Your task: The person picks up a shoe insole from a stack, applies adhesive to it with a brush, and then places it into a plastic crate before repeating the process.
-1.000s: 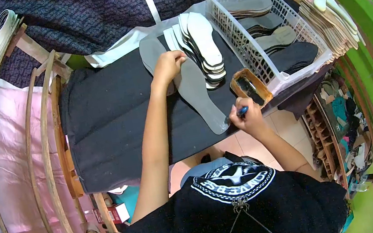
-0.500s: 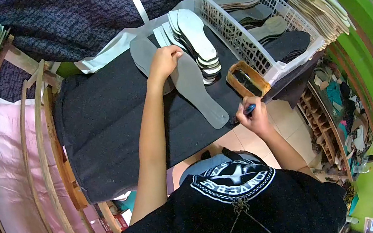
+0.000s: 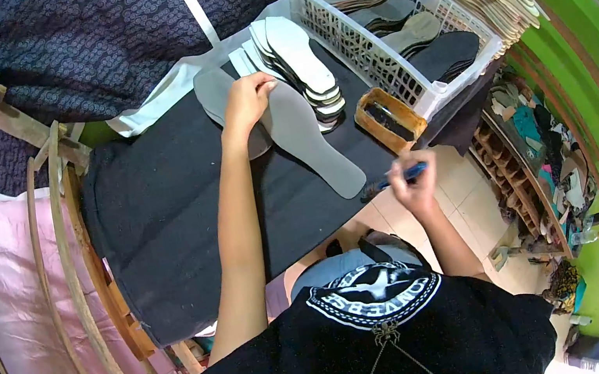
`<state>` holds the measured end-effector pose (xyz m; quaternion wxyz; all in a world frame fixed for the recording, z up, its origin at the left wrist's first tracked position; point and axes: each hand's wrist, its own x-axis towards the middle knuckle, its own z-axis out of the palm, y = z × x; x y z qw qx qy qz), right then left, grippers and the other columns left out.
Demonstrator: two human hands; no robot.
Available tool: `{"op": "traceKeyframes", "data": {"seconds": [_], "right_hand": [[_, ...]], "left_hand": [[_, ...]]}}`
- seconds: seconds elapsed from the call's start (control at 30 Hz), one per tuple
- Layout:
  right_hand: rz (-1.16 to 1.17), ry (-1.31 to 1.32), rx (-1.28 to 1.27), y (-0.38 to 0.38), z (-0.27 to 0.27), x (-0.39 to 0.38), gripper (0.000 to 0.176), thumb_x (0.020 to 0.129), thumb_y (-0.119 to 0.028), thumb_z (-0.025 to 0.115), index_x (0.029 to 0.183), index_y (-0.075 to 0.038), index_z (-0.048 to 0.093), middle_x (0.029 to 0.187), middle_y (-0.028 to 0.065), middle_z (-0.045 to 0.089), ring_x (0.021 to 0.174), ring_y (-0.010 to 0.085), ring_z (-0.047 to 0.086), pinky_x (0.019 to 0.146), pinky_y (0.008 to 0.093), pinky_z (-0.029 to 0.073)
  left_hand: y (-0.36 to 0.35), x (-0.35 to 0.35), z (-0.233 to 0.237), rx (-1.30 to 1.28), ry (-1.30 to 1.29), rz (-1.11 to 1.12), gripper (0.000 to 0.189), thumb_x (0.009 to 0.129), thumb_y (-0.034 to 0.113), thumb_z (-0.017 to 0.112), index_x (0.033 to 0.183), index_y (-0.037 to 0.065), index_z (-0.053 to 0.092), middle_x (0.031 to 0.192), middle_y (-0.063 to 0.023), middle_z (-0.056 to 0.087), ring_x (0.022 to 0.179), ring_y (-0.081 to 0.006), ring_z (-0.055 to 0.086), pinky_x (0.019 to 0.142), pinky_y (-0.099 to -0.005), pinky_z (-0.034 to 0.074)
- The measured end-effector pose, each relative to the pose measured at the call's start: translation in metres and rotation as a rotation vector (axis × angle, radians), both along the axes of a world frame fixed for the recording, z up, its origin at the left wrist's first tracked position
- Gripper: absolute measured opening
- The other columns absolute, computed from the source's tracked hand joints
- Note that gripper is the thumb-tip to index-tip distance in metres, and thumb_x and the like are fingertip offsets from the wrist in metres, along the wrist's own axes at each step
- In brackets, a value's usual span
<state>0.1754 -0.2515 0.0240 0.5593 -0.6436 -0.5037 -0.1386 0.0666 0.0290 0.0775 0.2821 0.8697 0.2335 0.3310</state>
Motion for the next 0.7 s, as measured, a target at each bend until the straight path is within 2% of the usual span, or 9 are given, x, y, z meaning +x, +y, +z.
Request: {"op": "traceKeyframes", "data": {"seconds": [0.07, 0.13, 0.2, 0.27, 0.37, 0.53, 0.57, 0.67, 0.7], "right_hand": [[0.196, 0.368, 0.447, 0.002, 0.024, 0.003, 0.029, 0.073, 0.002, 0.053, 0.085, -0.007, 0.028, 0.074, 0.0111, 0.05, 0.06, 0.0137, 0.05, 0.055, 0.0243, 0.041], [0.061, 0.389, 0.47, 0.0, 0.045, 0.017, 0.028, 0.076, 0.002, 0.05, 0.086, -0.007, 0.025, 0.074, 0.0115, 0.05, 0.062, 0.0143, 0.05, 0.062, 0.0244, 0.041], [0.003, 0.431, 0.41, 0.009, 0.055, 0.029, 0.026, 0.078, -0.003, 0.052, 0.089, -0.006, 0.028, 0.072, 0.0118, 0.054, 0.071, 0.0171, 0.054, 0.068, 0.0269, 0.042], [-0.074, 0.263, 0.168, 0.013, 0.04, 0.05, 0.024, 0.078, -0.005, 0.053, 0.089, -0.005, 0.032, 0.078, 0.0126, 0.057, 0.075, 0.0174, 0.055, 0.07, 0.0267, 0.042], [0.003, 0.27, 0.082, 0.02, 0.034, 0.054, 0.022, 0.079, -0.006, 0.053, 0.089, -0.004, 0.033, 0.087, 0.0135, 0.058, 0.078, 0.0168, 0.055, 0.067, 0.0274, 0.043], [-0.033, 0.181, -0.077, 0.014, 0.033, 0.06, 0.021, 0.072, -0.007, 0.061, 0.084, -0.003, 0.044, 0.087, 0.008, 0.051, 0.068, 0.0129, 0.052, 0.057, 0.0213, 0.042], [-0.006, 0.173, -0.089, 0.01, 0.034, 0.062, 0.023, 0.069, 0.0, 0.062, 0.085, -0.003, 0.045, 0.085, 0.0051, 0.046, 0.074, 0.0106, 0.048, 0.054, 0.0182, 0.041], [-0.025, 0.111, -0.083, 0.007, 0.041, 0.062, 0.024, 0.067, -0.007, 0.066, 0.081, -0.003, 0.047, 0.08, 0.0065, 0.047, 0.069, 0.0133, 0.049, 0.054, 0.0217, 0.041], [-0.042, 0.005, -0.078, 0.005, 0.039, 0.068, 0.025, 0.064, -0.006, 0.067, 0.079, -0.002, 0.048, 0.08, 0.0081, 0.046, 0.072, 0.0177, 0.049, 0.058, 0.0251, 0.042]], "left_hand": [[0.004, -0.004, 0.004, -0.031, -0.028, -0.019, 0.013, 0.072, 0.01, 0.056, 0.08, 0.0, 0.059, 0.073, -0.0155, 0.059, 0.066, -0.0262, 0.058, 0.06, -0.0306, 0.043], [0.005, -0.006, 0.016, -0.054, -0.019, -0.033, 0.012, 0.073, 0.009, 0.054, 0.08, 0.0, 0.059, 0.072, -0.0141, 0.059, 0.065, -0.0216, 0.058, 0.059, -0.028, 0.043], [0.014, -0.003, 0.02, -0.086, -0.063, -0.06, 0.012, 0.074, 0.008, 0.054, 0.081, 0.0, 0.059, 0.07, -0.0121, 0.06, 0.064, -0.0186, 0.058, 0.059, -0.0277, 0.043], [0.017, 0.002, 0.029, -0.078, -0.099, -0.101, 0.013, 0.075, 0.01, 0.054, 0.082, 0.0, 0.059, 0.067, -0.0089, 0.059, 0.061, -0.013, 0.054, 0.056, -0.0256, 0.041], [0.019, 0.008, 0.041, -0.109, -0.134, -0.152, 0.014, 0.075, 0.011, 0.054, 0.082, -0.001, 0.058, 0.065, -0.0055, 0.058, 0.059, -0.0084, 0.049, 0.054, -0.0231, 0.039], [0.015, 0.019, 0.059, -0.142, -0.177, -0.205, 0.014, 0.076, 0.01, 0.054, 0.081, -0.002, 0.058, 0.067, -0.0045, 0.058, 0.06, -0.0079, 0.049, 0.056, -0.0227, 0.039], [0.013, 0.022, 0.062, -0.146, -0.189, -0.213, 0.014, 0.076, 0.01, 0.054, 0.082, -0.002, 0.058, 0.068, -0.0043, 0.059, 0.061, -0.0077, 0.049, 0.056, -0.0225, 0.039], [0.012, 0.031, 0.074, -0.145, -0.069, -0.221, 0.016, 0.078, 0.01, 0.054, 0.087, -0.002, 0.058, 0.078, -0.0031, 0.059, 0.072, -0.0074, 0.053, 0.065, -0.02, 0.041], [0.013, 0.035, 0.076, -0.128, -0.052, -0.222, 0.016, 0.078, 0.011, 0.054, 0.087, -0.002, 0.058, 0.078, -0.003, 0.059, 0.072, -0.0073, 0.053, 0.065, -0.02, 0.041]]}}
